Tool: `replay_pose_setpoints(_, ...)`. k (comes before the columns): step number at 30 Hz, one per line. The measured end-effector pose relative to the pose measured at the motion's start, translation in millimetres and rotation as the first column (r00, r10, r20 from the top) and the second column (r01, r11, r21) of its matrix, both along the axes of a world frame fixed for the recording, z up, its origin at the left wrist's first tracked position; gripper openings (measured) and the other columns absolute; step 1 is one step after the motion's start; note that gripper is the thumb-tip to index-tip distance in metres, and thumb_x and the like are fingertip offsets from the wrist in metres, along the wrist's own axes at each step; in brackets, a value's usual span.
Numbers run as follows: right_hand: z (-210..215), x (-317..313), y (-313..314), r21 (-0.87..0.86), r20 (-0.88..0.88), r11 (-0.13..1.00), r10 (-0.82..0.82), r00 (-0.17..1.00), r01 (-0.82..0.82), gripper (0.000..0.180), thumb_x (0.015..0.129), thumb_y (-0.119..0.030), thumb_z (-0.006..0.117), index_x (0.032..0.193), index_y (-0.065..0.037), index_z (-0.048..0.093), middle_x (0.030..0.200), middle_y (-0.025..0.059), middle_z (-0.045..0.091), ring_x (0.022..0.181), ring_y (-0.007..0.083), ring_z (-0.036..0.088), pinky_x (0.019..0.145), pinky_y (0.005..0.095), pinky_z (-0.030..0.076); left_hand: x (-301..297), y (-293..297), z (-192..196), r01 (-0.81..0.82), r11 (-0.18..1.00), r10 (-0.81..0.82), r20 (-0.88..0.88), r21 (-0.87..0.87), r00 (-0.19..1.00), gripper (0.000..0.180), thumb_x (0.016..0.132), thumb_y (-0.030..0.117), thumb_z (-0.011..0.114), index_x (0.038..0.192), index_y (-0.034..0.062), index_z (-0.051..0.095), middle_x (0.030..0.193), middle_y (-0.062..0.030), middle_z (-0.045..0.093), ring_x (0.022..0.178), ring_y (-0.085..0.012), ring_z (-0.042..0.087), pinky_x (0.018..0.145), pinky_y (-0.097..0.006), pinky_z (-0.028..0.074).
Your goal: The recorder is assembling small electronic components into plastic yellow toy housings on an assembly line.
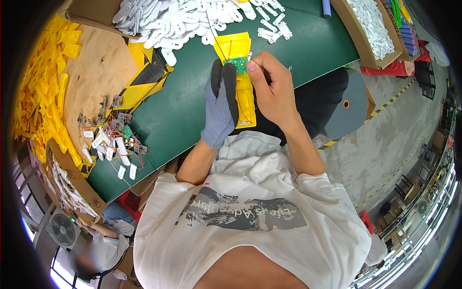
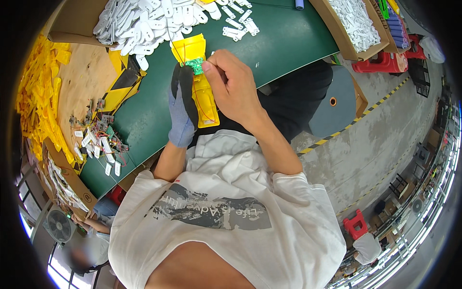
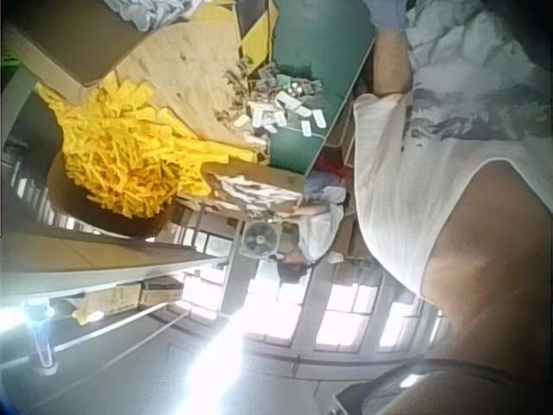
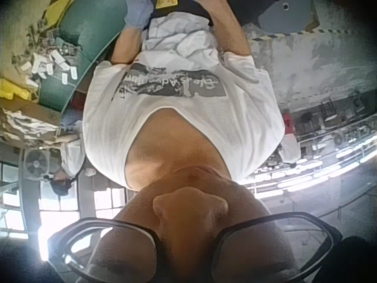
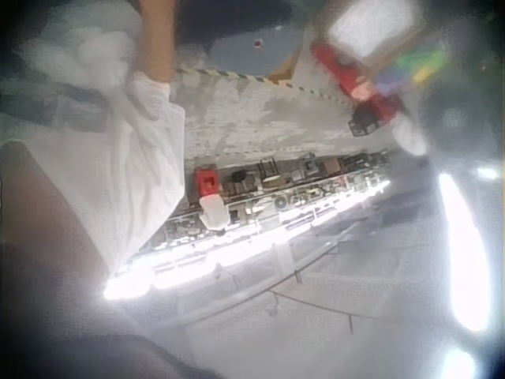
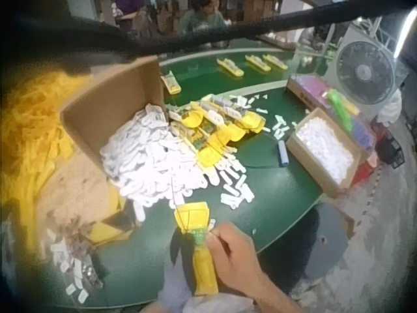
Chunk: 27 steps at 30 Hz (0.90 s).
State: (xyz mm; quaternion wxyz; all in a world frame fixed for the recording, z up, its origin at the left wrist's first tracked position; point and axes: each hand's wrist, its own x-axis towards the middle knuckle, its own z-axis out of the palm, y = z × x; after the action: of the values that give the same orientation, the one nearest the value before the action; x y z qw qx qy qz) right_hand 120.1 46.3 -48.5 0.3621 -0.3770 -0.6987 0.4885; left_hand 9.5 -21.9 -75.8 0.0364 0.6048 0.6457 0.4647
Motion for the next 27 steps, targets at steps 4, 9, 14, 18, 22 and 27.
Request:
replay_pose_setpoints(4,-3.3,-2.2,-0.9,-0.013,0.014,1.0,0.0,1.0,0.0,0.017,0.094,-0.012,0.053,0.082,-0.001,0.053,0.069,0.0099,0.045,0.054,0.019,0.04,0.052,0.0311,0.034,5.7,3.1,15.4,0.149,0.971,0.119,0.917,-0.188,0.381,0.029,0.097,0.019,0.049,0.117,-0.0014,0.048,0.096,-0.0083,0.055,0.085,-0.013,0.054,0.072,-0.03,0.048)
replay_pose_setpoints(9,3.6,-0.7,8.4,-0.031,-0.027,0.999,0.031,0.999,-0.032,0.01,0.09,-0.009,0.055,0.085,0.0,0.054,0.074,0.0127,0.051,0.064,0.0289,0.051,0.058,0.0358,0.04,10.5,-0.9,15.6,0.04,0.971,0.207,0.915,-0.235,0.346,0.04,0.097,0.018,0.049,0.13,-0.0041,0.042,0.116,-0.0135,0.056,0.099,-0.0155,0.054,0.083,-0.029,0.046)
replay_pose_setpoints(14,7.1,10.5,10.6,-0.179,0.02,0.965,0.197,0.98,-0.191,0.015,0.093,-0.012,0.055,0.084,0.0,0.054,0.068,0.0054,0.049,0.062,0.0129,0.045,0.059,0.0289,0.04,8.8,-6.4,5.5,0.089,0.964,0.195,0.891,-0.252,0.41,0.03,0.1,0.028,0.046,0.115,0.0028,0.047,0.09,-0.0043,0.054,0.077,-0.0096,0.052,0.065,-0.026,0.047)
replay_pose_setpoints(18,21.6,35.4,42.6,-0.032,0.12,0.994,0.109,0.987,-0.106,0.013,0.089,-0.012,0.057,0.089,-0.001,0.063,0.076,0.0105,0.063,0.065,0.019,0.059,0.06,0.0297,0.045,6.6,-1.8,18.8,0.187,0.964,0.139,0.958,-0.189,0.252,0.036,0.1,0.034,0.042,0.121,0.0051,0.04,0.094,-0.0108,0.059,0.068,-0.0173,0.06,0.059,-0.031,0.052)
replay_pose_setpoints(22,37.4,48.2,81.1,0.175,0.229,0.956,-0.271,0.935,0.235,0.017,0.086,-0.02,0.065,0.087,-0.003,0.066,0.073,0.0078,0.065,0.059,0.017,0.059,0.056,0.0285,0.046,1.6,-4.4,10.3,0.26,0.96,0.074,0.988,-0.108,0.138,0.042,0.1,0.04,0.039,0.125,0.006,0.035,0.098,-0.0168,0.061,0.063,-0.0234,0.064,0.056,-0.034,0.055)
replay_pose_setpoints(27,36.6,41.0,91.6,0.266,0.672,0.959,-0.26,0.693,0.102,0.019,0.079,-0.026,0.07,0.087,-0.008,0.067,0.083,0.0064,0.068,0.068,0.022,0.063,0.062,0.0364,0.049,-1.9,-10.0,21.2,0.196,0.97,0.139,0.99,-0.144,0.037,0.051,0.099,0.032,0.046,0.142,0.0136,0.026,0.103,-0.0163,0.06,0.058,-0.0224,0.062,0.05,-0.033,0.055)
